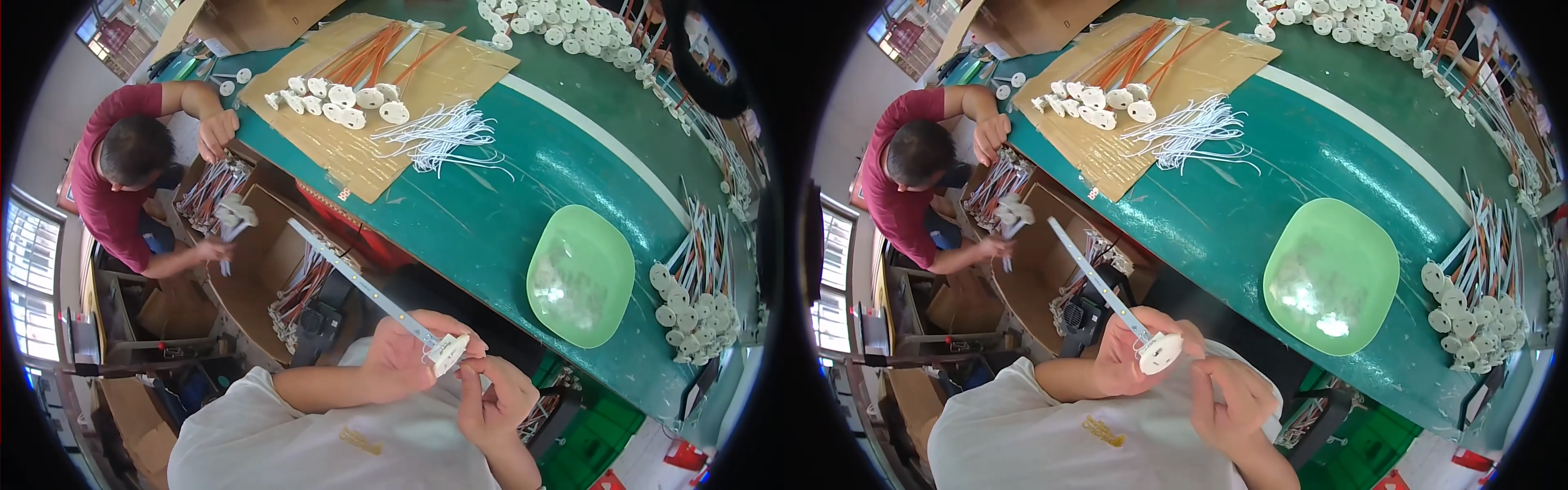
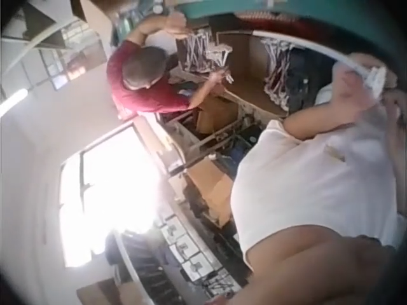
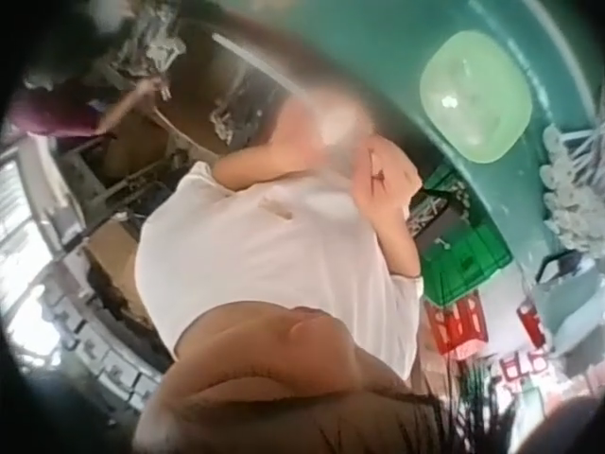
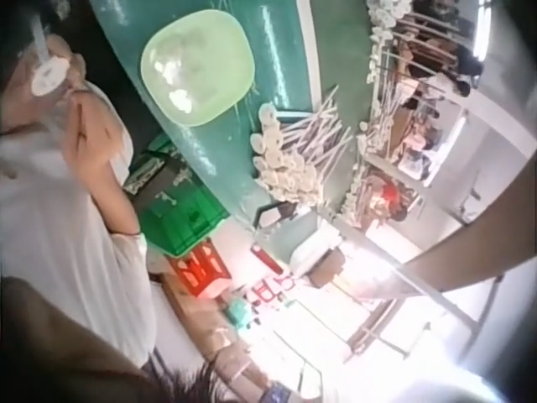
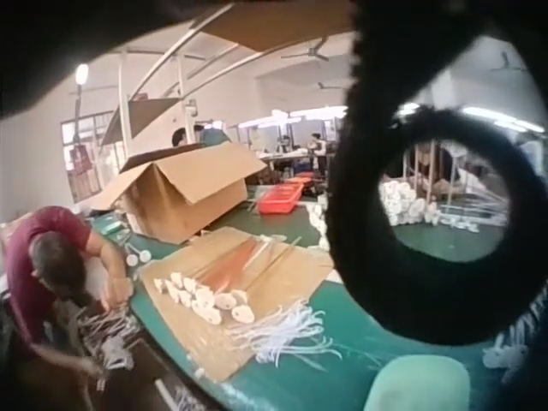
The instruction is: Assembling electronic LED strips into plastic base components on a factory floor.
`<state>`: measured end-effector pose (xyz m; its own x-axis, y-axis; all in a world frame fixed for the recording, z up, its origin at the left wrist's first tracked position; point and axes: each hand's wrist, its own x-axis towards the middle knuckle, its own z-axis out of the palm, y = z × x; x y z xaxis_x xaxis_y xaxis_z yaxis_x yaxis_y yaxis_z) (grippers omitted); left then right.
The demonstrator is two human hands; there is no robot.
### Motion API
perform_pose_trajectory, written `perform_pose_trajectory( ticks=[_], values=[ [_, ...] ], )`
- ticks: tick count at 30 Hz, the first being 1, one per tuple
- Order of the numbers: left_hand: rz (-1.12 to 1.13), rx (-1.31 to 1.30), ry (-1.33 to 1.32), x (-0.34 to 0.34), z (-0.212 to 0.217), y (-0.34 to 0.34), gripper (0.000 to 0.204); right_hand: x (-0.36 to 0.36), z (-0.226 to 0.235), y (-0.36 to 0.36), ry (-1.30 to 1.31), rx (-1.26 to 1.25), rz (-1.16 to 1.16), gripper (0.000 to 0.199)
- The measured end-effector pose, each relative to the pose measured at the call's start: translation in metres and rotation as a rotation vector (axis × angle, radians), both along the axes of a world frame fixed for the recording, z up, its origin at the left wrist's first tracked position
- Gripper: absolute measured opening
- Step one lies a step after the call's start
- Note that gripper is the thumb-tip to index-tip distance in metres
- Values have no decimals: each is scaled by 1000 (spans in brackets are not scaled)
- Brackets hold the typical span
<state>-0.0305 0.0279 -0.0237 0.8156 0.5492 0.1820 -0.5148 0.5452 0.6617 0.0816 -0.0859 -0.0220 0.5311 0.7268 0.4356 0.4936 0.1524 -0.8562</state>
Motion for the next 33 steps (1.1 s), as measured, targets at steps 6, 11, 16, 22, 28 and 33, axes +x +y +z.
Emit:
perform_pose_trajectory(
  ticks=[6,11,16,22,28,33],
  values=[
    [70,-45,-28,6,5,-2,55,-4,2,2,-46,-5,9,11],
    [122,-39,-6,7,4,6,55,-3,3,-1,-58,14,2,9],
    [93,-74,17,6,1,-2,57,-3,8,3,-139,31,11,11],
    [18,-53,-74,6,0,1,59,-4,1,3,-115,13,2,13],
    [52,-21,-19,7,2,2,56,-6,-5,-2,-150,43,13,14],
    [-4,-25,-128,3,-10,10,55,-2,10,-8,-166,79,1,15]
  ],
)
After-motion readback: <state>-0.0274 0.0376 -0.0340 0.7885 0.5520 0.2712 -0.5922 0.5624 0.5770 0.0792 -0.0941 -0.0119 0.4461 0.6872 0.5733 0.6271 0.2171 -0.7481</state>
